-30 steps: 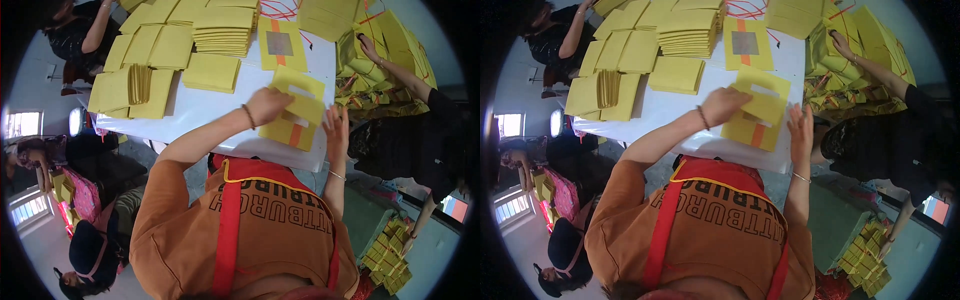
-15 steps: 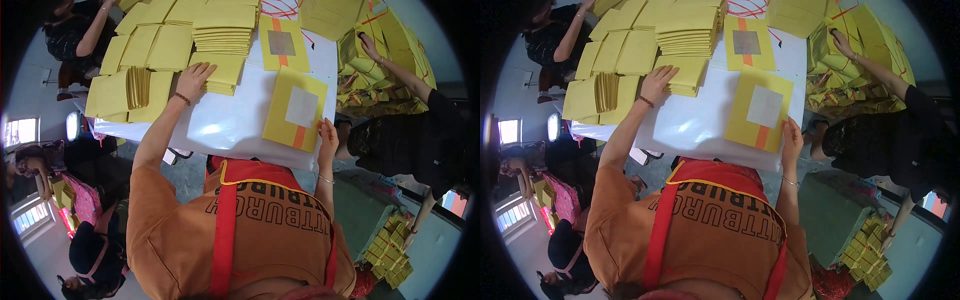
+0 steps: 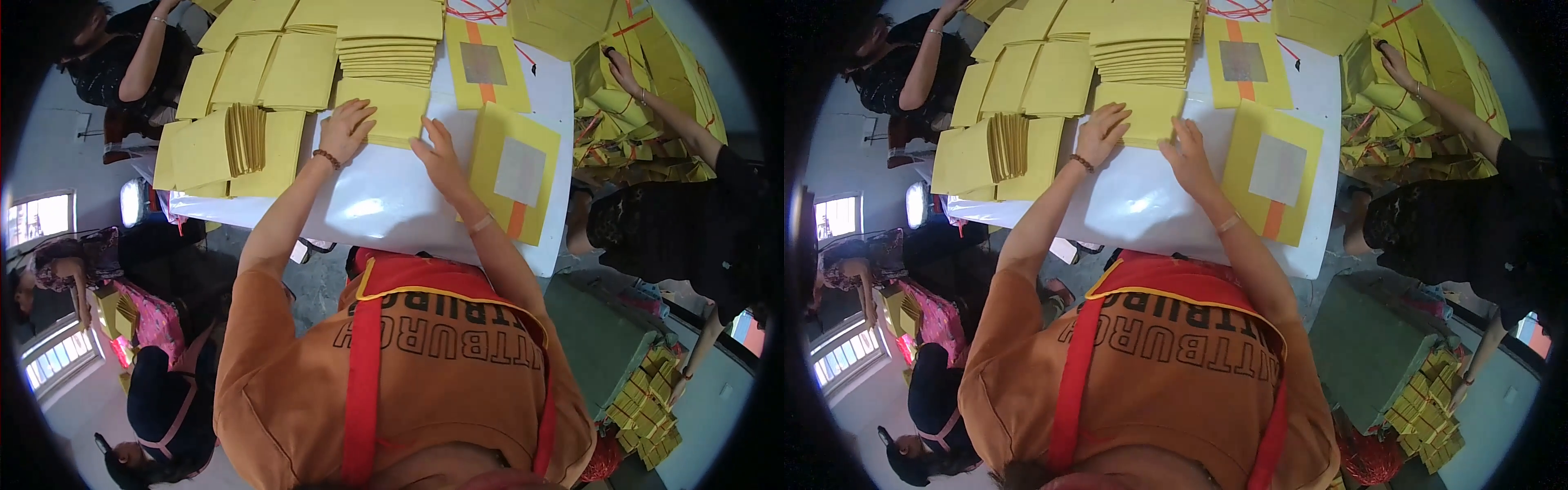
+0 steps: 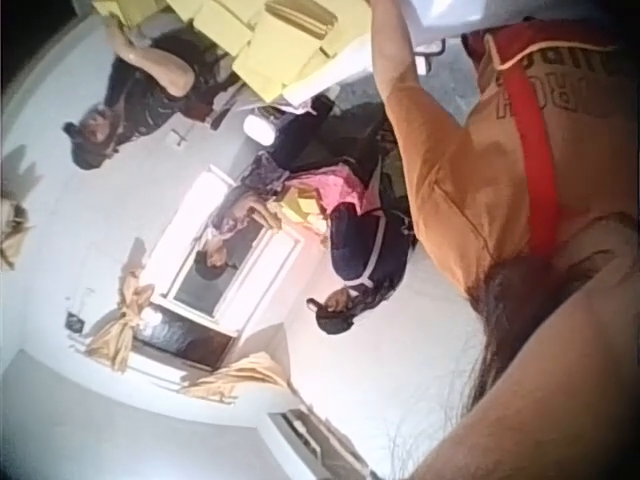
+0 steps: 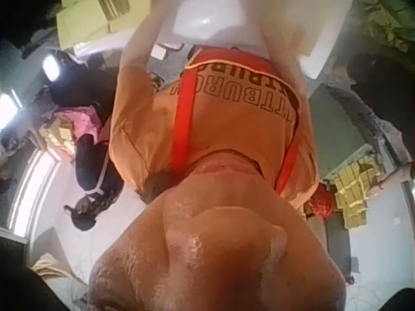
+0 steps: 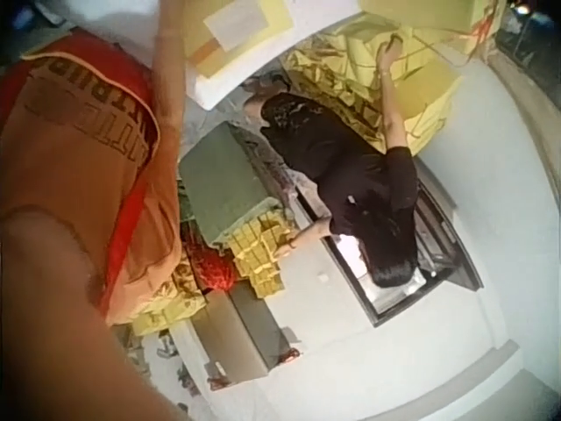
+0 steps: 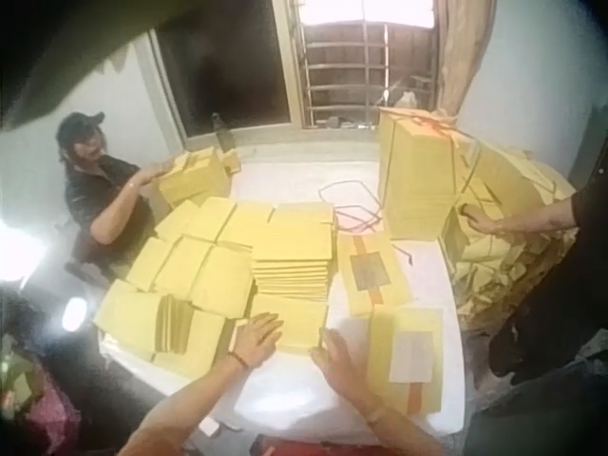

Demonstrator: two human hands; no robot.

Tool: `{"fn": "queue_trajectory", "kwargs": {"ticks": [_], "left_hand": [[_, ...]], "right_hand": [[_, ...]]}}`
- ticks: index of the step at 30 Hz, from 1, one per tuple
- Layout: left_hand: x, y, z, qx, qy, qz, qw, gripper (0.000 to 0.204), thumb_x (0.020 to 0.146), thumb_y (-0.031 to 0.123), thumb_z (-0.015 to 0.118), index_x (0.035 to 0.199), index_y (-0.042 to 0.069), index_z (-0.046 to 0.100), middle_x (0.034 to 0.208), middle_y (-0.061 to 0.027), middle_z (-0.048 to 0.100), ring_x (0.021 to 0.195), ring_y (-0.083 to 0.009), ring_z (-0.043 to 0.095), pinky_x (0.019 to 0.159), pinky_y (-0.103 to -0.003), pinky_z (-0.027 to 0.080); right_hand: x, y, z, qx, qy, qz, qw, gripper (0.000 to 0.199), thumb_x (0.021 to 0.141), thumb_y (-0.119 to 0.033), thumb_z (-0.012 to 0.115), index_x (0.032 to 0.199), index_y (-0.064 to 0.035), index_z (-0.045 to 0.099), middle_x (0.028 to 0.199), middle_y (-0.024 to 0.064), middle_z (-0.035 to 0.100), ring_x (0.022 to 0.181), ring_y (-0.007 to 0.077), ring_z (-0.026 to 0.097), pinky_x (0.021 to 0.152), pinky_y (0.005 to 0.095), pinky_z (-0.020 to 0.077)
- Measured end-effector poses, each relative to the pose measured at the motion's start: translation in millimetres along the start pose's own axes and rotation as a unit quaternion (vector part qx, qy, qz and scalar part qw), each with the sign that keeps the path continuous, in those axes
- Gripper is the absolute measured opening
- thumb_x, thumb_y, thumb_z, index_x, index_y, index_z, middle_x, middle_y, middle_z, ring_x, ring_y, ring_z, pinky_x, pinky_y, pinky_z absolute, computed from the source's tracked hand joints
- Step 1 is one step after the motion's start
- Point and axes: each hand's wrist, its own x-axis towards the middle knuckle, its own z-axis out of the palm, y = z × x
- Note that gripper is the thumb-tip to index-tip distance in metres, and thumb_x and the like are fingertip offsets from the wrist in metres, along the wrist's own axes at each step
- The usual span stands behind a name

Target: Folding sheets of yellow paper and applying silver foil squares to them in a production setting.

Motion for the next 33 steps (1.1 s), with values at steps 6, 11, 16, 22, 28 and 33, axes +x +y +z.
{"fn": "queue_trajectory", "kwargs": {"ticks": [6, 11, 16, 22, 28, 33], "left_hand": [[-7.0, 26.3, 11.0, -0.096, 0.157, -0.052, 0.982, 0.055, 0.077, 0.026, 0.062, 0.124, 0.003, 0.045, 0.136, -0.0273, 0.027, 0.126, -0.0398, 0.027, 0.103, -0.041, 0.026], [-16.2, 14.1, 25.2, -0.238, 0.17, -0.166, 0.942, 0.058, 0.08, 0.021, 0.058, 0.128, -0.005, 0.038, 0.136, -0.0266, 0.028, 0.128, -0.0368, 0.026, 0.104, -0.037, 0.025], [-18.0, 13.1, 22.7, -0.207, 0.147, -0.17, 0.952, 0.055, 0.082, 0.019, 0.053, 0.127, -0.006, 0.037, 0.135, -0.0278, 0.028, 0.125, -0.0394, 0.028, 0.103, -0.036, 0.027], [-5.7, 62.9, 2.9, 0.127, 0.16, -0.037, 0.978, 0.042, 0.08, 0.022, 0.055, 0.119, 0.008, 0.05, 0.13, -0.0209, 0.036, 0.122, -0.0338, 0.032, 0.096, -0.053, 0.024], [7.0, 35.5, 29.2, 0.174, 0.049, 0.061, 0.982, 0.047, 0.088, 0.041, 0.042, 0.127, 0.016, 0.046, 0.136, -0.0108, 0.037, 0.127, -0.0316, 0.028, 0.101, -0.053, 0.016], [8.3, 43.4, 19.2, 0.189, -0.078, 0.023, 0.979, 0.064, 0.084, 0.051, 0.045, 0.136, 0.016, 0.031, 0.144, -0.0136, 0.021, 0.133, -0.0329, 0.015, 0.104, -0.053, 0.01]], "right_hand": [[36.7, 54.2, 34.9, -0.084, 0.134, -0.003, 0.987, 0.062, 0.082, -0.022, 0.057, 0.133, 0.0022, 0.03, 0.136, 0.0194, 0.03, 0.123, 0.0291, 0.032, 0.101, 0.034, 0.0294], [38.2, 46.9, 47.8, -0.192, 0.14, 0.068, 0.969, 0.074, 0.08, -0.036, 0.056, 0.137, -0.0002, 0.023, 0.139, 0.019, 0.03, 0.115, 0.0383, 0.036, 0.101, 0.0412, 0.0231], [35.9, 37.6, 48.1, -0.262, 0.143, 0.07, 0.952, 0.078, 0.078, -0.039, 0.058, 0.136, -0.0005, 0.024, 0.139, 0.0165, 0.031, 0.112, 0.0392, 0.037, 0.096, 0.0441, 0.0287], [37.8, 35.3, 49.2, -0.299, 0.166, 0.086, 0.936, 0.078, 0.077, -0.041, 0.059, 0.135, -0.0012, 0.026, 0.136, 0.0164, 0.034, 0.111, 0.039, 0.037, 0.093, 0.0468, 0.033], [33.0, 42.6, 54.1, -0.282, 0.194, 0.029, 0.939, 0.073, 0.078, -0.037, 0.059, 0.135, -0.0049, 0.028, 0.136, 0.0158, 0.033, 0.116, 0.0389, 0.035, 0.093, 0.0491, 0.0318], [1.2, 49.4, 43.6, -0.417, 0.088, -0.07, 0.902, 0.067, 0.079, -0.03, 0.058, 0.135, -0.0077, 0.028, 0.142, 0.0125, 0.022, 0.125, 0.0357, 0.029, 0.094, 0.0569, 0.0278]]}}
